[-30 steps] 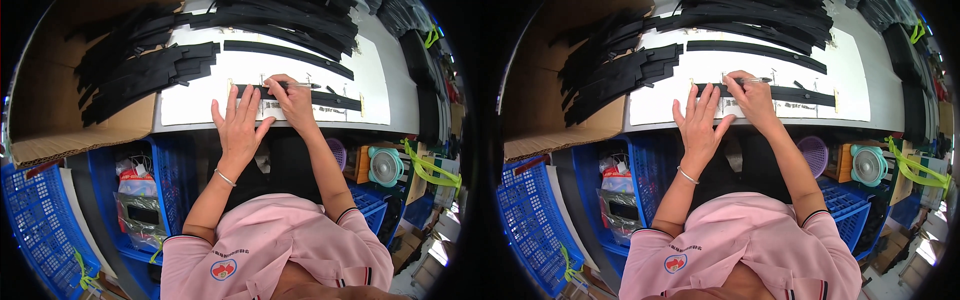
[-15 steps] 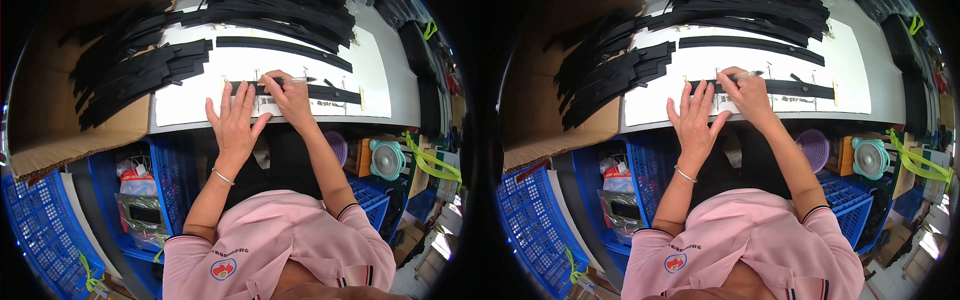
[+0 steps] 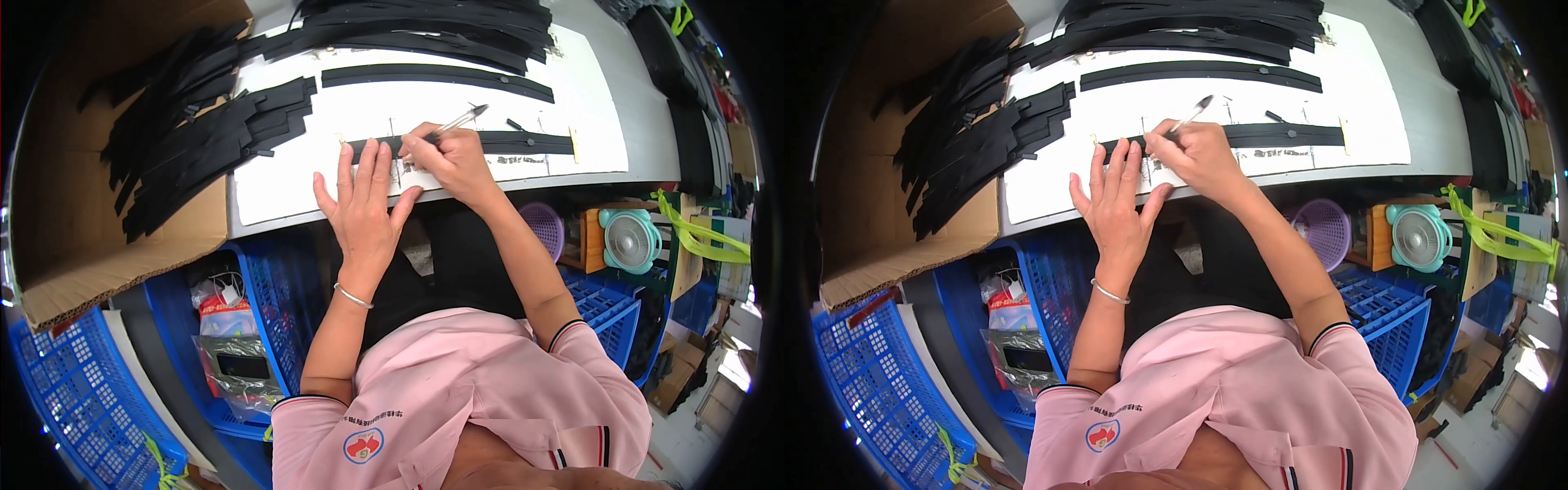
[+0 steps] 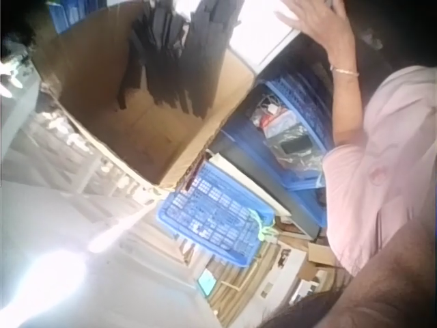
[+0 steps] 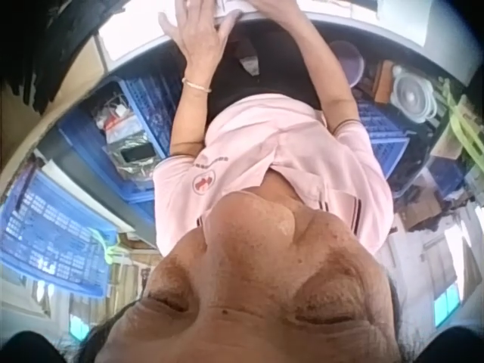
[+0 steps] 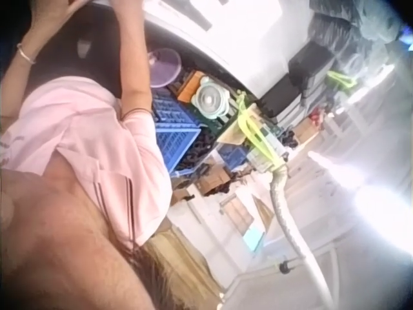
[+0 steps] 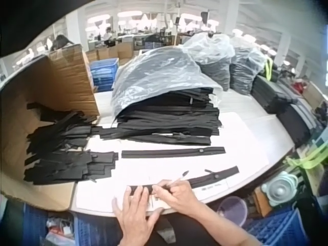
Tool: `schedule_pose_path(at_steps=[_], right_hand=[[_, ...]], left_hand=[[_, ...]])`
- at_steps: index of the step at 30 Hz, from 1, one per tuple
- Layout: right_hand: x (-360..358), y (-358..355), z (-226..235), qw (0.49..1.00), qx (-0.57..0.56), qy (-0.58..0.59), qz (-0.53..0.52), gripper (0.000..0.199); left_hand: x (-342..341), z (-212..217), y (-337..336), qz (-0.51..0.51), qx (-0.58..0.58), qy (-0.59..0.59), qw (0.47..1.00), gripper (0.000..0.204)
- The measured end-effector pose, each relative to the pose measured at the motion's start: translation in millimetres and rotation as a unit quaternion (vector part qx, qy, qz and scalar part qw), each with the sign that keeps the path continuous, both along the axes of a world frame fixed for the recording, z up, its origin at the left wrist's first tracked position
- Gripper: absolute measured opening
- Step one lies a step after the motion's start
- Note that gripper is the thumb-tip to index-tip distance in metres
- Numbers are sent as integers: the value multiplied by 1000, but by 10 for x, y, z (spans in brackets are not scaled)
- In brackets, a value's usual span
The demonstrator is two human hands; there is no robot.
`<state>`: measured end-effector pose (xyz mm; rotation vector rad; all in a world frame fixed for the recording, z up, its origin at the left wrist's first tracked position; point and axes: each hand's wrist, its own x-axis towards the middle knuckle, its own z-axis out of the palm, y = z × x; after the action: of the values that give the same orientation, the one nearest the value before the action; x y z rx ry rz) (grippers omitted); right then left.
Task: Use a pen to mark specific positions on black zippers aligned on a template.
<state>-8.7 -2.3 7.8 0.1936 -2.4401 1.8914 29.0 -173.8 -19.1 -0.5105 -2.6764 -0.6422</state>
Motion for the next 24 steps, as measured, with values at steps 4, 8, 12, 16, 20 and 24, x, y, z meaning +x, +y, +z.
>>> schedule_pose_path(at_steps=[4,8,12,16,20,24], right_hand=[[151,388,66,991,12,60,-121,27],[160,722,10,972,80,89,-200,29],[175,800,-54,976,89,46,-193,28],[138,761,-50,974,76,57,-207,28],[142,767,-58,974,83,65,-200,27],[140,770,-92,974,87,91,-188,27]], left_hand=[[3,1,3,-1,-4,5,1000,69],[-2,7,9,-4,-9,7,1000,69],[1,-5,-2,-14,-19,-4,1000,72],[35,110,134,-5,-25,-12,1000,77],[85,158,512,-114,21,-34,993,78],[96,137,674,-140,28,-50,989,70]])
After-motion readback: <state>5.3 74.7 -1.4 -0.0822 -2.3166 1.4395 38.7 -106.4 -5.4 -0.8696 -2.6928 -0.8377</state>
